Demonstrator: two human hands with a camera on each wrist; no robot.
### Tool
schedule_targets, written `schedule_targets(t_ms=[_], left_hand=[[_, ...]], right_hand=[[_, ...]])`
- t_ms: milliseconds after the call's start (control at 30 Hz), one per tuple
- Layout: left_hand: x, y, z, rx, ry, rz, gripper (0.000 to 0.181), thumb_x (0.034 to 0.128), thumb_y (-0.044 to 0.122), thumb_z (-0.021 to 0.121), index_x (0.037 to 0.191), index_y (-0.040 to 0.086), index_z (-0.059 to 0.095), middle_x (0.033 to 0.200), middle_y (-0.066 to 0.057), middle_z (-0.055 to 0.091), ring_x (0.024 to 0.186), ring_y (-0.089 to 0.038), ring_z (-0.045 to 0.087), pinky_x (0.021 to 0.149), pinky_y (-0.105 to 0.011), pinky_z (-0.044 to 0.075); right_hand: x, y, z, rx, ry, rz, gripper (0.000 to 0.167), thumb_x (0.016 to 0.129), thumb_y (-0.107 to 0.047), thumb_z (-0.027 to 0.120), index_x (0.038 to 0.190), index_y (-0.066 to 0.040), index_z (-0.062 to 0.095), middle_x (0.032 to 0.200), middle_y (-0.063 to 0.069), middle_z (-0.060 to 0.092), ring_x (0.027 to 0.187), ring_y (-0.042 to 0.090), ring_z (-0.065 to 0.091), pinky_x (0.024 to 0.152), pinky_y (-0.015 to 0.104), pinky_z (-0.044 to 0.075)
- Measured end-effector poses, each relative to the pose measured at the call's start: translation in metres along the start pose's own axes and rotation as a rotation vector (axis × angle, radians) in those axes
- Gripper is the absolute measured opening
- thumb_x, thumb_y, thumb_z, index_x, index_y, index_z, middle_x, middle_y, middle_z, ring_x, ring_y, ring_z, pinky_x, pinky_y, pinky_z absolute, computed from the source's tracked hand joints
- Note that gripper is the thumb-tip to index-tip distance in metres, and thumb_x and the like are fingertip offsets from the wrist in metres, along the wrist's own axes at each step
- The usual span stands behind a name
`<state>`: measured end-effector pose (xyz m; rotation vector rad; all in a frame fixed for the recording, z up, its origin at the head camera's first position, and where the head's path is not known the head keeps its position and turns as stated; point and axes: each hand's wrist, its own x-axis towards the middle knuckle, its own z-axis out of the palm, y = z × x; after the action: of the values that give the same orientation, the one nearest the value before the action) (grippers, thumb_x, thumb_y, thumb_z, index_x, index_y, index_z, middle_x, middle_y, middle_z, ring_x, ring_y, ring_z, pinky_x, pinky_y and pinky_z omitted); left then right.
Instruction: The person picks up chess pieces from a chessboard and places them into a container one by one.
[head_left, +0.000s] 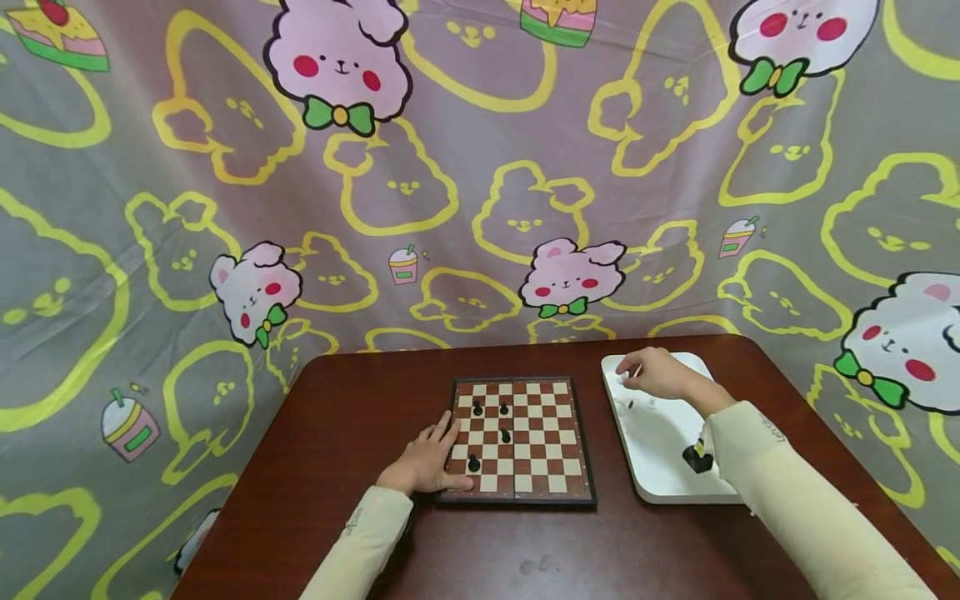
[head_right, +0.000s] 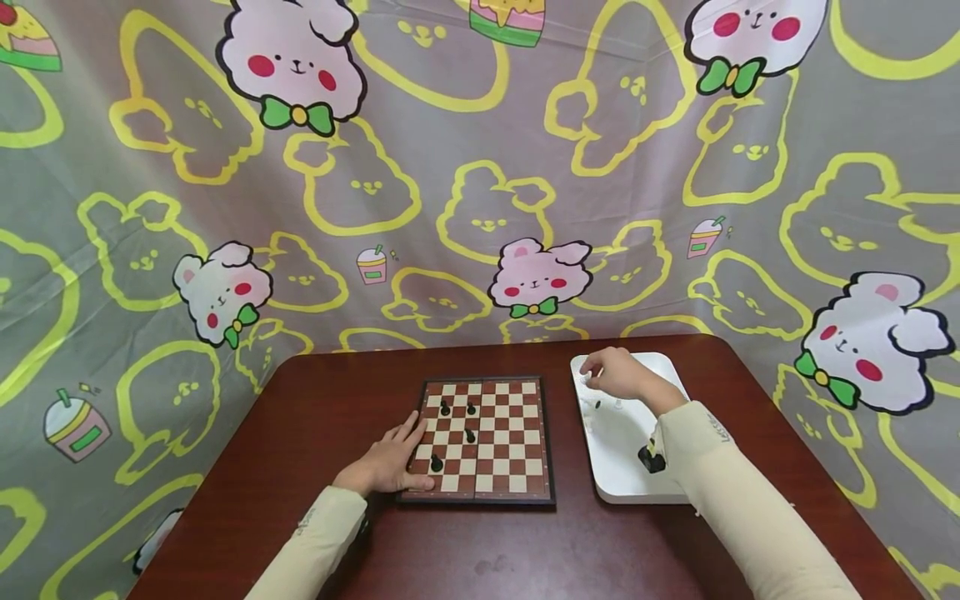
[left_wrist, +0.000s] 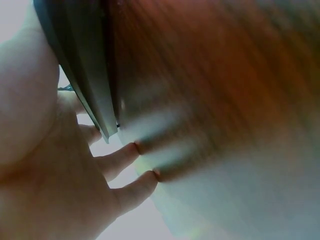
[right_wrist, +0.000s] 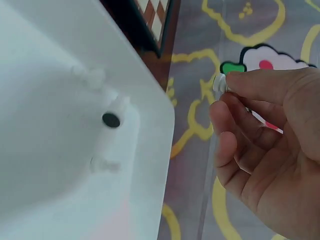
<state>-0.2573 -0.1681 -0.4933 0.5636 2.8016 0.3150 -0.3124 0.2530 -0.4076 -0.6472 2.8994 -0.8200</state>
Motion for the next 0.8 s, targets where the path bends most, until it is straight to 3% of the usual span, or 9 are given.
schedule_targets(t_ms=[333, 800], left_hand=[[0.000, 0.001, 0.000, 0.005, -0.002, -0.003, 0.111, 0.0722, 0.067, 0.065, 0.153, 0.009, 0.016, 0.157, -0.014, 0.005, 0.135, -0.042, 0.026, 0.098, -0.061, 0.030], [-0.001, 0.001, -0.001, -0.009, -0.003, -0.007, 0.111, 0.0722, 0.067, 0.066, 0.153, 0.009, 0.017, 0.157, -0.014, 0.005, 0.135, -0.042, 0.025, 0.098, -0.061, 0.030]], right_hand=[[-0.017, 0.024, -0.007, -0.014, 0.016, -0.002, 0.017, 0.081, -0.003, 0.068, 0.097, 0.002, 0.070, 0.080, 0.001, 0.065, 0.071, 0.014, 0.059, 0.061, 0.031, 0.046], [-0.027, 0.028, -0.012, -0.012, 0.051, 0.011, 0.014, 0.081, -0.001, 0.067, 0.095, 0.001, 0.068, 0.078, 0.001, 0.063, 0.072, 0.015, 0.058, 0.063, 0.031, 0.045]])
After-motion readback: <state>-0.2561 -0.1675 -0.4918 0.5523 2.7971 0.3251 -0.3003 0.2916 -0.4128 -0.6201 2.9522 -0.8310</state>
